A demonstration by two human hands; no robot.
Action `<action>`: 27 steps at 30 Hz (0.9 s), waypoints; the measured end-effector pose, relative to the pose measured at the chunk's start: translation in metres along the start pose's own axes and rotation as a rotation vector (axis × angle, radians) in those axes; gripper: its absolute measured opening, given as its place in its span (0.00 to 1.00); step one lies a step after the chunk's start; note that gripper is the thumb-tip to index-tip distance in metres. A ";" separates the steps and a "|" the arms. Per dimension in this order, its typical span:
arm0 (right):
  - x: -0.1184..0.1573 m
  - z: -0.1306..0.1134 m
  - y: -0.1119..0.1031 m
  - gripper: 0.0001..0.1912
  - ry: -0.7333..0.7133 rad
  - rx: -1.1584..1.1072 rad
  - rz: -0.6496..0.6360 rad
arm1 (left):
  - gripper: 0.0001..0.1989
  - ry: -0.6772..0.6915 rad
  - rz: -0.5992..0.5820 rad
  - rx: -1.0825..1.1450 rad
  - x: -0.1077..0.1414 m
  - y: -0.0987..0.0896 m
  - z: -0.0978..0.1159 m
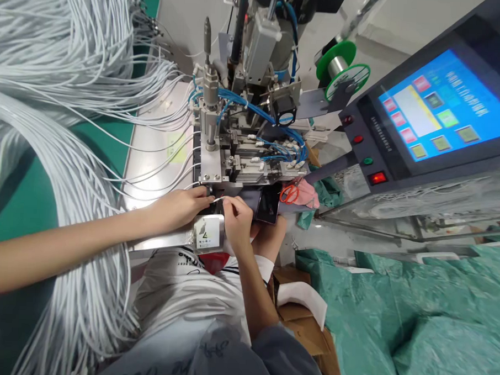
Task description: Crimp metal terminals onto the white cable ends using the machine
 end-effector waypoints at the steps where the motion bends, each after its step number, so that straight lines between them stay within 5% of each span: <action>1: -0.004 0.006 -0.001 0.10 0.030 -0.015 -0.022 | 0.17 -0.011 -0.035 -0.044 0.000 0.002 -0.002; 8: -0.016 0.022 0.004 0.08 0.112 -0.087 -0.117 | 0.15 -0.018 -0.145 -0.158 -0.001 0.005 -0.005; 15: -0.018 0.027 0.006 0.07 0.233 -0.126 -0.172 | 0.23 0.029 -0.143 -0.121 -0.001 0.005 -0.003; 27: -0.023 0.030 0.009 0.07 0.255 -0.078 -0.251 | 0.20 0.031 -0.144 -0.166 -0.001 0.008 -0.005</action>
Point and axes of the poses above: each hand's wrist, its own x-axis away from the middle knuckle, its own y-axis out of the palm, z = x × y, the point moved 4 cm from there along -x, towards the middle knuckle, and after that the axes turned 12 degrees about y, right-handed, at the moved point
